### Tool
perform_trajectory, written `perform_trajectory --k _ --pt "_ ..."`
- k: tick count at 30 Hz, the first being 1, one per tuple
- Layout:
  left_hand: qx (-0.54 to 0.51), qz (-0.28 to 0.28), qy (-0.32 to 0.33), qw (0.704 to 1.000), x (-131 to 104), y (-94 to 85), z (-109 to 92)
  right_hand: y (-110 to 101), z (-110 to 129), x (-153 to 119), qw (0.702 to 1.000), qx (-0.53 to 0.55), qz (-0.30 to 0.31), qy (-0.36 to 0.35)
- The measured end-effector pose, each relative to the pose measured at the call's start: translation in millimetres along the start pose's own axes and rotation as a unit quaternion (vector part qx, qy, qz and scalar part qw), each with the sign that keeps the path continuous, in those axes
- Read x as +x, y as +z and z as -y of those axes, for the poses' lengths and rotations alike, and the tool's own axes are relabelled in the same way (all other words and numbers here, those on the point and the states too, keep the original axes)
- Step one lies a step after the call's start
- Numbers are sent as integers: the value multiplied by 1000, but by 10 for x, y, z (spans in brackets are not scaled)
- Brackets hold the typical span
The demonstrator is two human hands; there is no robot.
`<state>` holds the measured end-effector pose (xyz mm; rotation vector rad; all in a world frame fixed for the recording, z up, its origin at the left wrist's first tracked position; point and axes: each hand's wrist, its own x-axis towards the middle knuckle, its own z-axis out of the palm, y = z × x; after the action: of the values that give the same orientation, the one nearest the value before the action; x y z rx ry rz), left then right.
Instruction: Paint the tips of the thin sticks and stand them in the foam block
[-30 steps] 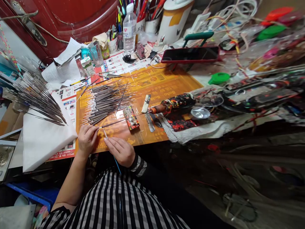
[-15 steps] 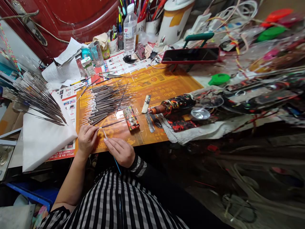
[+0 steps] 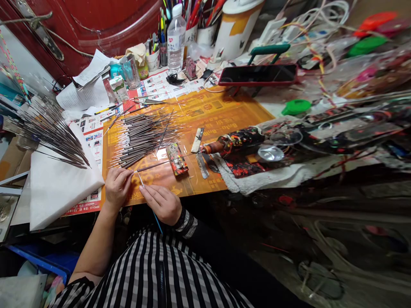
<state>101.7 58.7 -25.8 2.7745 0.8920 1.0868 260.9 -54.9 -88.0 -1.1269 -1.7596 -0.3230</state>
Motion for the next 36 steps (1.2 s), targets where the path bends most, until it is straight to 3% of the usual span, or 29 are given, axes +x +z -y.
perform_trajectory --k 11,23,26,31,36 --pt "0 1 -4 1000 -2 -1 -4 -10 11 3 1000 9 2 7" --pt "34 10 10 999 -35 -3 -51 -46 -54 -102 998 40 -14 -35" --pt "64 -2 11 998 -93 -137 -95 -78 -74 -139 997 64 -8 -46" --pt "101 -43 -10 994 -243 -582 13 -93 -84 -149 996 64 -11 -67" --pt "93 -131 -133 978 -327 -866 361 -76 -79 -140 995 55 -22 -76"
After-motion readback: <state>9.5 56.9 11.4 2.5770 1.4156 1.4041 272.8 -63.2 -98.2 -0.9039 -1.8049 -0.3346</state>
